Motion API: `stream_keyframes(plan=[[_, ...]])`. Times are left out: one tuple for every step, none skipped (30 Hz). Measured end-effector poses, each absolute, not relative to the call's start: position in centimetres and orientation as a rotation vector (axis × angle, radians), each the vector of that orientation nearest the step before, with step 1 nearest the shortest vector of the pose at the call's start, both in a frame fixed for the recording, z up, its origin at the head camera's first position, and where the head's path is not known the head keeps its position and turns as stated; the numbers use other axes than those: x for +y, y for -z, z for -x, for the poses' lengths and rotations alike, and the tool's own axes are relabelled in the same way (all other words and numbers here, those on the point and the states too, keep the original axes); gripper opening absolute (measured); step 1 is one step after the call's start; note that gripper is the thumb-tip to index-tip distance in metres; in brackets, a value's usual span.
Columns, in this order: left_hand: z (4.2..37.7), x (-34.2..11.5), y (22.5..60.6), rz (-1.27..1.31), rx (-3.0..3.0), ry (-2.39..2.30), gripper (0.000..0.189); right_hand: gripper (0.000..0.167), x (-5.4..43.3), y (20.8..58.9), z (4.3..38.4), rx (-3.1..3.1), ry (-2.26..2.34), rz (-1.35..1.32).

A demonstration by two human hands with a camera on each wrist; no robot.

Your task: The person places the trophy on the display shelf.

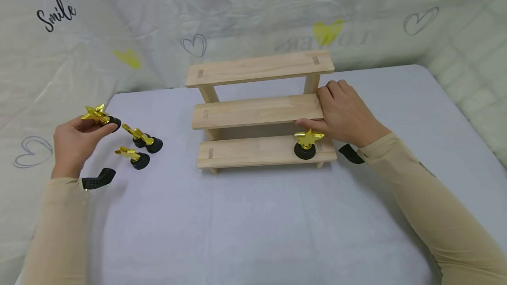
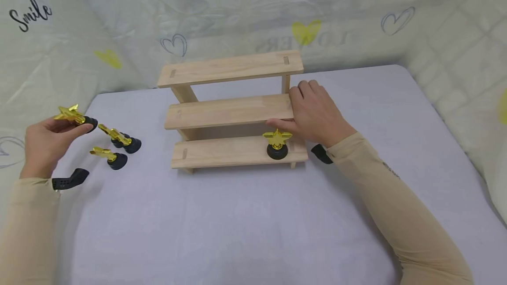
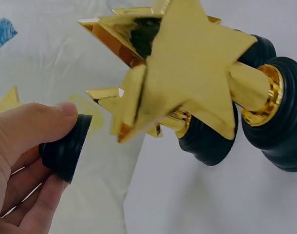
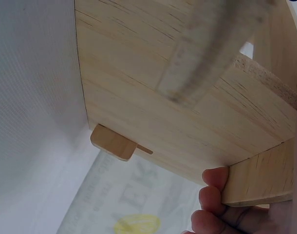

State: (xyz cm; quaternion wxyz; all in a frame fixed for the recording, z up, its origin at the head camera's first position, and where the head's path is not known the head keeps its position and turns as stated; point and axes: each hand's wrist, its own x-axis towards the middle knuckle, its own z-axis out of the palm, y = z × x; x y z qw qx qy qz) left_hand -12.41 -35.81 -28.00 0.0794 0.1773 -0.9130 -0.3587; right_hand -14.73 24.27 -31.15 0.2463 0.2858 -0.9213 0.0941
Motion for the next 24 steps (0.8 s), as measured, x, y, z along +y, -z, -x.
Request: stream_keyframes(plan=[[12.4, -35.7, 27.9, -0.52, -2.725, 1.077, 0.058, 0.112, 24.3, 31.2, 14.7, -2.51, -0.252, -0.781], [12.4, -35.6, 27.7, -0.513, -2.721, 1.082, 0.056, 0.112, 24.4, 31.2, 14.7, -2.505, -0.249, -0.784], [12.5, -35.5, 27.6, -0.509, -2.72, 1.084, 0.055, 0.111, 24.4, 31.3, 14.8, -2.502, -0.246, -0.786], [12.5, -35.3, 27.5, -0.502, -2.714, 1.095, 0.053, 0.11, 24.5, 31.3, 14.8, -2.5, -0.248, -0.787], [12.5, -35.2, 27.4, -0.496, -2.712, 1.101, 0.052, 0.109, 24.6, 31.4, 14.8, -2.498, -0.249, -0.788], [12.5, -35.0, 27.3, -0.488, -2.708, 1.111, 0.051, 0.108, 24.6, 31.4, 14.8, -2.5, -0.252, -0.79], [12.5, -34.9, 27.2, -0.477, -2.705, 1.116, 0.05, 0.108, 24.6, 31.5, 14.8, -2.503, -0.254, -0.789], [12.6, -34.7, 27.1, -0.466, -2.701, 1.124, 0.049, 0.108, 24.6, 31.5, 14.8, -2.508, -0.258, -0.788], [12.6, -34.6, 27.0, -0.451, -2.696, 1.134, 0.048, 0.108, 24.6, 31.5, 14.8, -2.512, -0.261, -0.787], [12.6, -34.4, 27.0, -0.437, -2.69, 1.141, 0.048, 0.109, 24.6, 31.6, 14.8, -2.515, -0.262, -0.785], [12.6, -34.2, 27.0, -0.425, -2.687, 1.143, 0.047, 0.11, 24.6, 31.6, 14.8, -2.514, -0.261, -0.785], [12.6, -34.0, 27.0, -0.414, -2.686, 1.142, 0.047, 0.111, 24.6, 31.6, 14.8, -2.514, -0.261, -0.785], [12.7, -33.8, 27.0, -0.404, -2.688, 1.135, 0.047, 0.111, 24.6, 31.6, 14.9, -2.513, -0.26, -0.787], [12.7, -33.6, 27.0, -0.395, -2.69, 1.124, 0.048, 0.111, 24.6, 31.6, 14.9, -2.507, -0.261, -0.788], [12.7, -33.5, 27.0, -0.385, -2.691, 1.116, 0.049, 0.111, 24.5, 31.7, 14.9, -2.499, -0.263, -0.79], [12.7, -33.3, 27.0, -0.378, -2.692, 1.106, 0.05, 0.111, 24.5, 31.6, 14.9, -2.492, -0.264, -0.791], [12.7, -33.2, 26.9, -0.373, -2.69, 1.098, 0.051, 0.111, 24.5, 31.6, 14.9, -2.487, -0.267, -0.793], [12.7, -33.0, 26.9, -0.367, -2.691, 1.088, 0.052, 0.11, 24.5, 31.6, 15.0, -2.482, -0.271, -0.795], [12.7, -32.9, 26.8, -0.359, -2.69, 1.083, 0.052, 0.109, 24.5, 31.6, 15.0, -2.477, -0.276, -0.797], [12.6, -32.8, 26.7, -0.354, -2.689, 1.08, 0.053, 0.109, 24.4, 31.6, 15.0, -2.469, -0.277, -0.799], [12.6, -32.7, 26.7, -0.35, -2.686, 1.08, 0.052, 0.108, 24.5, 31.6, 15.0, -2.464, -0.279, -0.803], [12.6, -32.6, 26.6, -0.347, -2.686, 1.073, 0.052, 0.107, 24.5, 31.6, 15.1, -2.46, -0.28, -0.807], [12.6, -32.4, 26.6, -0.342, -2.687, 1.072, 0.052, 0.106, 24.5, 31.7, 15.1, -2.455, -0.282, -0.811], [12.6, -32.4, 26.5, -0.335, -2.689, 1.066, 0.052, 0.104, 24.5, 31.7, 15.1, -2.448, -0.282, -0.815]])
